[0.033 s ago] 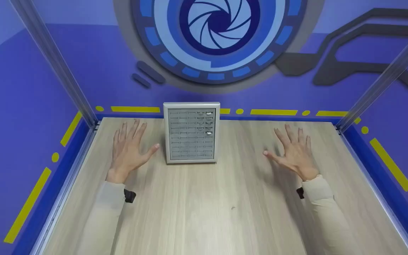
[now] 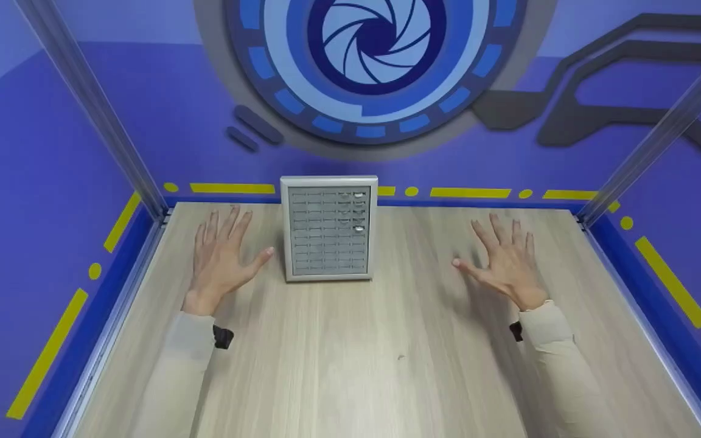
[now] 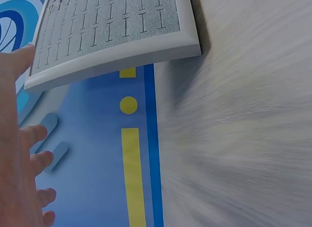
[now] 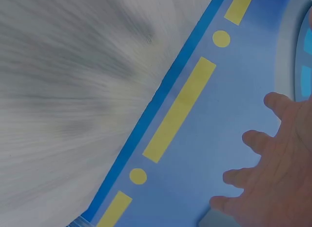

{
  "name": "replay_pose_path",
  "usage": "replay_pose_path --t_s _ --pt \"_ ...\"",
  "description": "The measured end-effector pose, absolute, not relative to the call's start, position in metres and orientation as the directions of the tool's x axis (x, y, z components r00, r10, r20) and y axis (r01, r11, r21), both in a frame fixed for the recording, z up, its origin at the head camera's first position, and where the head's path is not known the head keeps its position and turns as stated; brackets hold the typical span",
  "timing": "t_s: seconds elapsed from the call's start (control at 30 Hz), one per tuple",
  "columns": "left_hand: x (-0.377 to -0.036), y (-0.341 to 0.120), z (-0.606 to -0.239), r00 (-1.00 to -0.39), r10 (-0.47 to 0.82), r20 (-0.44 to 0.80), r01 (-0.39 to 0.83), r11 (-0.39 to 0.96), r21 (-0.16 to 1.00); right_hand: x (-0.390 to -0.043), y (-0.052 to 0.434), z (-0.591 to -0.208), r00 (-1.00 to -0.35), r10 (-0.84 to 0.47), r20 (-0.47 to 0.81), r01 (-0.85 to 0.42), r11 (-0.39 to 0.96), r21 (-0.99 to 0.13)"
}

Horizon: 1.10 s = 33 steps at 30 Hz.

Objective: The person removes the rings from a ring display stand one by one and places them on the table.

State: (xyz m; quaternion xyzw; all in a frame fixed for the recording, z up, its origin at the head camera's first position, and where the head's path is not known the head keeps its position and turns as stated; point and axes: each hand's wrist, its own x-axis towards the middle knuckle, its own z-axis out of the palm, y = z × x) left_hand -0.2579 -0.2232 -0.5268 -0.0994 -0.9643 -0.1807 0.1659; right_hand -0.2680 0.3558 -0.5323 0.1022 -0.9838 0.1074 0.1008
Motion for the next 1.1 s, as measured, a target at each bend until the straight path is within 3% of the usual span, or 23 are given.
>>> replay_pose_path --t_s 0.4,1.1 --pt "-0.263 -0.222 -0.526 -0.924 0.129 0.36 0.254 0.911 0.326 -0.268 0.342 -0.517 -0.96 -0.178 0.217 -0.228 0.945 -0.234" --pt "-0.258 -0.21 -0.546 -0.923 0.079 0.377 0.263 0.845 0.466 -0.28 0.281 -0.514 -0.88 -0.248 0.406 -0.397 0.853 -0.339"
